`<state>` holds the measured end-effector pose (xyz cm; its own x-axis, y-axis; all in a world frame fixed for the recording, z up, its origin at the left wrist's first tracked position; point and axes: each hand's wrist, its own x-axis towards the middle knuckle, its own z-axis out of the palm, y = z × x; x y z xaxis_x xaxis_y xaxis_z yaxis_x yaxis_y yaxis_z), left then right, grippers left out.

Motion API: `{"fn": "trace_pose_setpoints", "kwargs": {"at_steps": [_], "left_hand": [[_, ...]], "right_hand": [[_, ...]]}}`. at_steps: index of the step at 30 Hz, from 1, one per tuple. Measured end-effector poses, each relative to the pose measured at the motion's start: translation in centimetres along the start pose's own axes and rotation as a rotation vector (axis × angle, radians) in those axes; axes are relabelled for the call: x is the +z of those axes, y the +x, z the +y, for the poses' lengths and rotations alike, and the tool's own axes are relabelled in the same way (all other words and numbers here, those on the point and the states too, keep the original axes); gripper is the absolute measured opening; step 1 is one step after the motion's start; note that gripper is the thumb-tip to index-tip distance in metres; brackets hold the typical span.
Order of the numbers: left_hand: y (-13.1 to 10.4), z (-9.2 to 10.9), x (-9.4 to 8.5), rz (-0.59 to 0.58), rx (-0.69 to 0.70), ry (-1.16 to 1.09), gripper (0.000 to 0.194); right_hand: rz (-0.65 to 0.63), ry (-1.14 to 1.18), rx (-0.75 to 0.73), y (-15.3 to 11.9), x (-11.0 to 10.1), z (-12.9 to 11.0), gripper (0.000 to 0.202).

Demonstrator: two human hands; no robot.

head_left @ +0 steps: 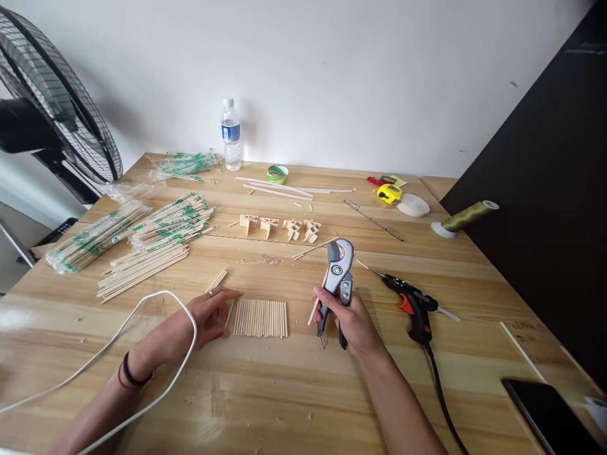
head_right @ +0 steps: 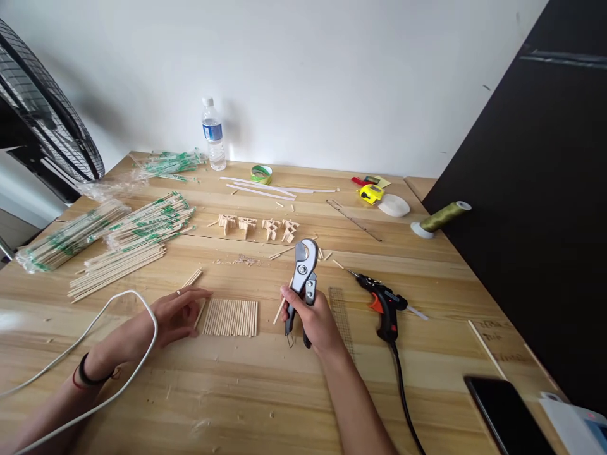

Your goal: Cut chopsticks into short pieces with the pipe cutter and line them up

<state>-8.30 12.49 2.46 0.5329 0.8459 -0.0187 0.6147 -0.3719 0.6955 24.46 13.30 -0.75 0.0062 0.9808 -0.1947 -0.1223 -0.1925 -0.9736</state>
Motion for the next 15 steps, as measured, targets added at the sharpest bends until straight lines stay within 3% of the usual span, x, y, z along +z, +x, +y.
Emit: {"fn": "trace_pose_setpoints", "kwargs": {"at_steps": [3,15], "left_hand": [[-0.23,-0.18,0.45,-0.061,0.016,-0.04,0.062],[-0.03,-0.62,0.97,-0.053,0.017,-0.057,0.058]], "right_hand": [[0.003,-0.007,0.007,0.09,-0.09,0.11,0.041],[-0.011,-0.075,0.019,0.11,-0.27,0.62,0.041]]}}
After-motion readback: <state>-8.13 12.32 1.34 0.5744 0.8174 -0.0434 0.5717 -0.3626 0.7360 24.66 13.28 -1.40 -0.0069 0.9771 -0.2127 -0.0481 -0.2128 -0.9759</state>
